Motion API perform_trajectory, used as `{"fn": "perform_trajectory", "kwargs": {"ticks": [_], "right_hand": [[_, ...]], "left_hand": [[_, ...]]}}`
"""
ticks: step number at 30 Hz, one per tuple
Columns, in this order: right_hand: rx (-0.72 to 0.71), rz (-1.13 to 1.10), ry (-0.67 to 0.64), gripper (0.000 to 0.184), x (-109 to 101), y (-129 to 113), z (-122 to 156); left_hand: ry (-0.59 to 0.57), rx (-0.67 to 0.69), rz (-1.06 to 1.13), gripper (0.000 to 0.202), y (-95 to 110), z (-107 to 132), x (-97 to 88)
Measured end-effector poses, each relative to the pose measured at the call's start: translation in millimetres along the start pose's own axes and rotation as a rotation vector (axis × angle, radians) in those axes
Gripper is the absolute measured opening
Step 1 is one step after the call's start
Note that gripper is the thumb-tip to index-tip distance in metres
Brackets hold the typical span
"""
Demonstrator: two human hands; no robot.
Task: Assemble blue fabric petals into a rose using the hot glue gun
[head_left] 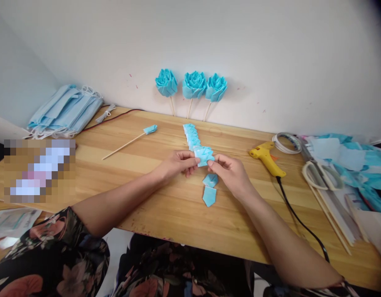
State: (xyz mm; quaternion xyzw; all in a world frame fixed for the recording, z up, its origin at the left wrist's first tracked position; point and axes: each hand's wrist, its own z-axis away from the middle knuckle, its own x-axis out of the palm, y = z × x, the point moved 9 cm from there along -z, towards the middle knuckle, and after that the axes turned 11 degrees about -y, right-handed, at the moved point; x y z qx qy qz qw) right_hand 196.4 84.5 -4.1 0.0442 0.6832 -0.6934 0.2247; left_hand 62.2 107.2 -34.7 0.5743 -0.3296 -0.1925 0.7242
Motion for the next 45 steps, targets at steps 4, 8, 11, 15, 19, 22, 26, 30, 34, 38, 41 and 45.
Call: {"fn": "perform_trajectory", "kwargs": {"ticks": [4,8,11,15,19,22,26,30,34,38,41,45], "right_hand": [[0.011,-0.069,-0.035,0.035,3,1,0],[-0.013,-0.134,-0.045,0.033,5,-2,-1],[0.012,-0.114,-0.042,0.028,8,1,-4],[0.004,-0.107,-0.053,0.024,12,3,-8],[0.0,-0.135,-0.078,0.023,14,4,-9],[0.016,-0.159,-0.071,0.029,8,4,-8],[-0.011,-0.194,-0.057,0.036,1,-1,-6],[0.022,-0.165,-0.028,0.031,0,3,-7],[0.017,-0.13,0.002,0.03,1,8,-8],[0.003,-0.108,-0.022,0.03,5,9,-9],[0.004,-0.084,-0.044,0.031,8,6,-9],[0.003,-0.087,-0.076,0.032,12,3,-8]], "left_hand": [[0.002,0.013,-0.038,0.031,-1,0,-1.8],[-0.003,0.001,-0.064,0.031,-2,0,-1.2],[-0.012,-0.013,-0.094,0.031,-1,0,0.4],[-0.034,-0.02,-0.103,0.029,-1,0,1.4],[-0.042,0.008,-0.103,0.028,0,-1,0.2],[-0.033,0.019,-0.095,0.029,0,-1,-1.1],[-0.007,0.02,-0.081,0.029,-1,-1,-2.8],[-0.022,0.019,-0.08,0.029,0,-1,-0.3],[-0.007,0.009,0.047,0.033,-1,-1,-0.7],[-0.008,-0.003,-0.011,0.03,2,-1,0.0],[-0.003,0.0,-0.06,0.023,3,0,-0.2],[-0.014,-0.014,-0.1,0.018,2,0,0.0]]}}
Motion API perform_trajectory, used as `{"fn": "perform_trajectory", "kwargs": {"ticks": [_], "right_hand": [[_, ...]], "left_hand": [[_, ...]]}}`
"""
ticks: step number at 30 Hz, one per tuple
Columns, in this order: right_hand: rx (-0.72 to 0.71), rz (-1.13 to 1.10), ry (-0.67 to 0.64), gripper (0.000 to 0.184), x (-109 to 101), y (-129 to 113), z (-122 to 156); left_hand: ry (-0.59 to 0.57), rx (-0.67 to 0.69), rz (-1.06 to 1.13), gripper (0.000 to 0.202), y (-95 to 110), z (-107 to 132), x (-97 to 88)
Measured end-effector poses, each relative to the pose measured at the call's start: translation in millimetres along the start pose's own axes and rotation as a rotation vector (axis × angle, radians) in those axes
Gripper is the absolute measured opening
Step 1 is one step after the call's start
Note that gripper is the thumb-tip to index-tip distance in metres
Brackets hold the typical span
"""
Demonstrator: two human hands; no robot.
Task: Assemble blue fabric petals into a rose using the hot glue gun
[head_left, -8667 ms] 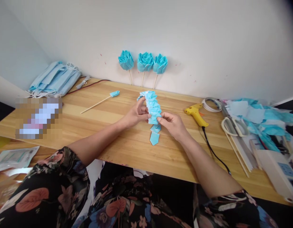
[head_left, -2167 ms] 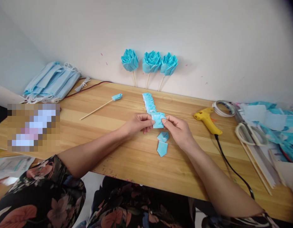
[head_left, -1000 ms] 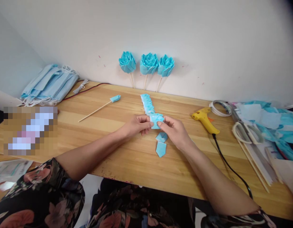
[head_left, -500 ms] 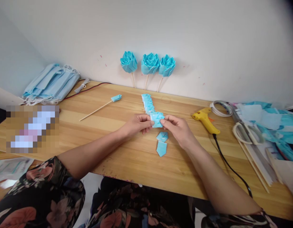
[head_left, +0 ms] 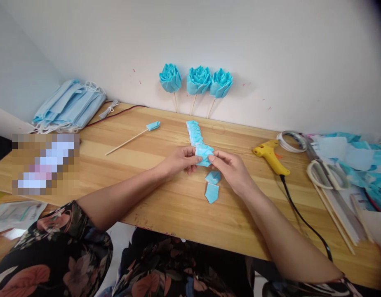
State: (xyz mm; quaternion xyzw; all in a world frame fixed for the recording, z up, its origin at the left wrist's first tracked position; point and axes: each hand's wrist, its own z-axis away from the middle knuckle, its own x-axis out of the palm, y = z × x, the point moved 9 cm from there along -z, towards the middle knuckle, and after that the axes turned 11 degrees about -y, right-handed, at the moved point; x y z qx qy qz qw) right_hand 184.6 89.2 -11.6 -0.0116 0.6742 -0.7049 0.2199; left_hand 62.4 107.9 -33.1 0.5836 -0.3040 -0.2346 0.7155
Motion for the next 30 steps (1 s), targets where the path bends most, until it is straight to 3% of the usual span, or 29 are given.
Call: {"fn": "perform_trajectory", "kwargs": {"ticks": [10,19,30], "right_hand": [[-0.012,0.074,0.007,0.025,4,-1,-1],[0.014,-0.039,0.041,0.026,-2,-1,-1],[-0.022,0.001,0.083,0.024,-8,0,0]], "left_hand": [[-0.06,0.023,-0.073,0.02,-2,-3,4.1],[-0.027,0.053,-0.01,0.027,-2,-2,0.2],[-0.064,0.077,0.105,0.042,-1,-3,2.3]]}}
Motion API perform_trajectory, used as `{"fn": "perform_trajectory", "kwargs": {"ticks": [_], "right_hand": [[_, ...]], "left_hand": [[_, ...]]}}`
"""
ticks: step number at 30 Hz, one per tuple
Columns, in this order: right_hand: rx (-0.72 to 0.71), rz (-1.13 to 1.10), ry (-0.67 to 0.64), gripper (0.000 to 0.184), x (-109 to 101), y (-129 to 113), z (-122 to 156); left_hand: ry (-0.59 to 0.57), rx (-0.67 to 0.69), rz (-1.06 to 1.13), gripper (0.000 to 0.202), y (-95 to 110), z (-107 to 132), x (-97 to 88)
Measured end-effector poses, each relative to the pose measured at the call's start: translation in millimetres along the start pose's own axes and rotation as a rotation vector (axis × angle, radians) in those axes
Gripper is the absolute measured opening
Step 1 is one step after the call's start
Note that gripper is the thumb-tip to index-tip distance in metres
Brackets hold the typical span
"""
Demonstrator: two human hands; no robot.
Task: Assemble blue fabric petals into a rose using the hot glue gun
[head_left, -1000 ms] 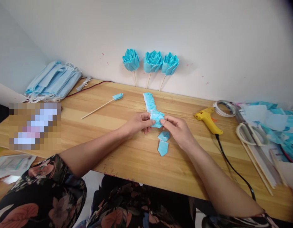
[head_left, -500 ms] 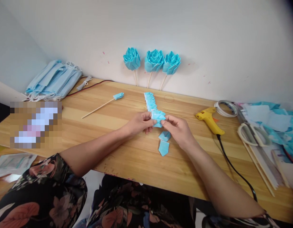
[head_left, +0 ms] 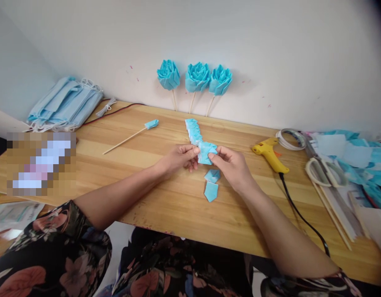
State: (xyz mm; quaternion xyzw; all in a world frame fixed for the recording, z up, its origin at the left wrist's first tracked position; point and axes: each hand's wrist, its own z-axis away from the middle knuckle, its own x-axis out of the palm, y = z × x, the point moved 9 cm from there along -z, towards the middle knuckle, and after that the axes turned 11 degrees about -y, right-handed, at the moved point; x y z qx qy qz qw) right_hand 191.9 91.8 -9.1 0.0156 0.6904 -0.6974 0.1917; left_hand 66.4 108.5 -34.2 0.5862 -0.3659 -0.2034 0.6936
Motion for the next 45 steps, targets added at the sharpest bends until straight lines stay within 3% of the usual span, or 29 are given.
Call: {"fn": "perform_trajectory", "kwargs": {"ticks": [6,15,19,25,29,31,37,41,45], "right_hand": [[0.009,0.024,-0.023,0.027,2,3,0],[0.011,0.029,-0.096,0.034,5,-3,2],[0.02,0.063,-0.108,0.026,6,-5,3],[0.001,0.183,-0.067,0.025,4,-5,2],[-0.013,0.21,-0.1,0.026,-1,-11,4],[-0.03,0.22,-0.066,0.028,-14,-15,6],[-0.065,0.457,0.249,0.034,-82,-36,21],[0.066,0.888,0.294,0.029,-113,-51,39],[0.205,1.134,0.308,0.027,-142,-43,62]], "left_hand": [[0.068,-0.042,-0.024,0.03,-3,2,-5.3],[0.214,0.029,0.092,0.025,-4,3,-15.6],[0.222,0.028,0.116,0.022,-4,4,-16.2],[0.143,0.022,0.146,0.028,0,2,-9.3],[0.19,0.038,0.159,0.025,1,4,-13.6],[0.223,0.054,0.164,0.025,1,5,-16.7],[0.213,0.1,0.192,0.032,2,5,-18.0],[0.204,0.11,0.196,0.033,3,6,-18.2],[0.203,0.098,0.203,0.035,4,6,-17.2]]}}
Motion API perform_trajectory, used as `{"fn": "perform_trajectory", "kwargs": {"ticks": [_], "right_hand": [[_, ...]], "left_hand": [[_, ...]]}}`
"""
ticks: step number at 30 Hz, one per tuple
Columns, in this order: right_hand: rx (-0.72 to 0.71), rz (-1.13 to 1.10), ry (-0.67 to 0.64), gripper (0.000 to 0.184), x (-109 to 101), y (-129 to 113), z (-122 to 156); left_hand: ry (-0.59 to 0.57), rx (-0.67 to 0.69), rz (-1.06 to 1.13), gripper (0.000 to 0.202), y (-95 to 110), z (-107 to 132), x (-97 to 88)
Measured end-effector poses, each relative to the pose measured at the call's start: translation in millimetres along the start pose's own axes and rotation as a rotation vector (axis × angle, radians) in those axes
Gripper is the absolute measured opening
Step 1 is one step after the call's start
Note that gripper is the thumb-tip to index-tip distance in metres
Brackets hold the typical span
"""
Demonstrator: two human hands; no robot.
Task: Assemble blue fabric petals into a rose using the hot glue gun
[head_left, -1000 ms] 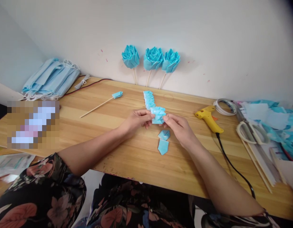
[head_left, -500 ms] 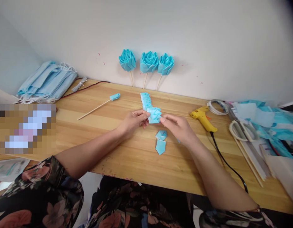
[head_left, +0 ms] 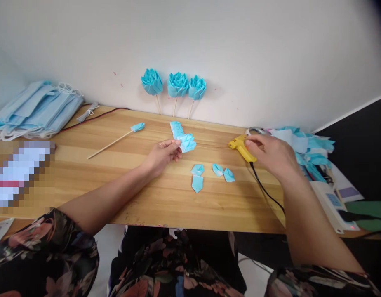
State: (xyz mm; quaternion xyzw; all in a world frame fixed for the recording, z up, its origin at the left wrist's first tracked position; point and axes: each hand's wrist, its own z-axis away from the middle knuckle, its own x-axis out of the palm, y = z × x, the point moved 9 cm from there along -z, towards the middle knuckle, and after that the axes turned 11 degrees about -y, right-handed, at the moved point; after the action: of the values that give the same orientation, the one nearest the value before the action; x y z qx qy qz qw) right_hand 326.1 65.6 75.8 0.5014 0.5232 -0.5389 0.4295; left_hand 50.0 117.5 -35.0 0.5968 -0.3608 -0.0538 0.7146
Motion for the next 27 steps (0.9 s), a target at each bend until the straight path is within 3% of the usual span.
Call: {"fn": "perform_trajectory", "kwargs": {"ticks": [2,5,9,14,17,19,22,24,27], "right_hand": [[0.011,0.093,0.007,0.029,7,14,4],[-0.04,0.171,-0.073,0.04,36,22,2],[0.002,0.201,-0.13,0.054,68,30,-9],[-0.019,0.165,-0.117,0.049,75,37,-17],[0.023,-0.128,-0.092,0.049,60,47,-14],[0.076,-0.56,-0.092,0.047,50,53,-9],[0.014,-1.117,-0.08,0.031,33,40,-3],[-0.05,-1.267,-0.059,0.027,22,25,1],[-0.133,-1.249,-0.093,0.023,18,-3,6]], "left_hand": [[0.0,0.001,0.007,0.035,0,0,0.3],[0.004,0.011,0.02,0.033,0,0,-0.4],[0.019,0.01,0.019,0.03,0,0,-1.9],[0.015,0.008,0.023,0.031,0,-1,-2.0],[0.007,0.005,0.023,0.032,-1,-2,-2.7],[0.002,-0.004,0.014,0.033,-2,-2,-3.0],[-0.003,-0.011,-0.001,0.035,-3,-3,-3.3],[-0.012,-0.006,0.003,0.036,-3,-3,-2.7],[-0.01,-0.007,0.021,0.035,-4,-4,-2.7]]}}
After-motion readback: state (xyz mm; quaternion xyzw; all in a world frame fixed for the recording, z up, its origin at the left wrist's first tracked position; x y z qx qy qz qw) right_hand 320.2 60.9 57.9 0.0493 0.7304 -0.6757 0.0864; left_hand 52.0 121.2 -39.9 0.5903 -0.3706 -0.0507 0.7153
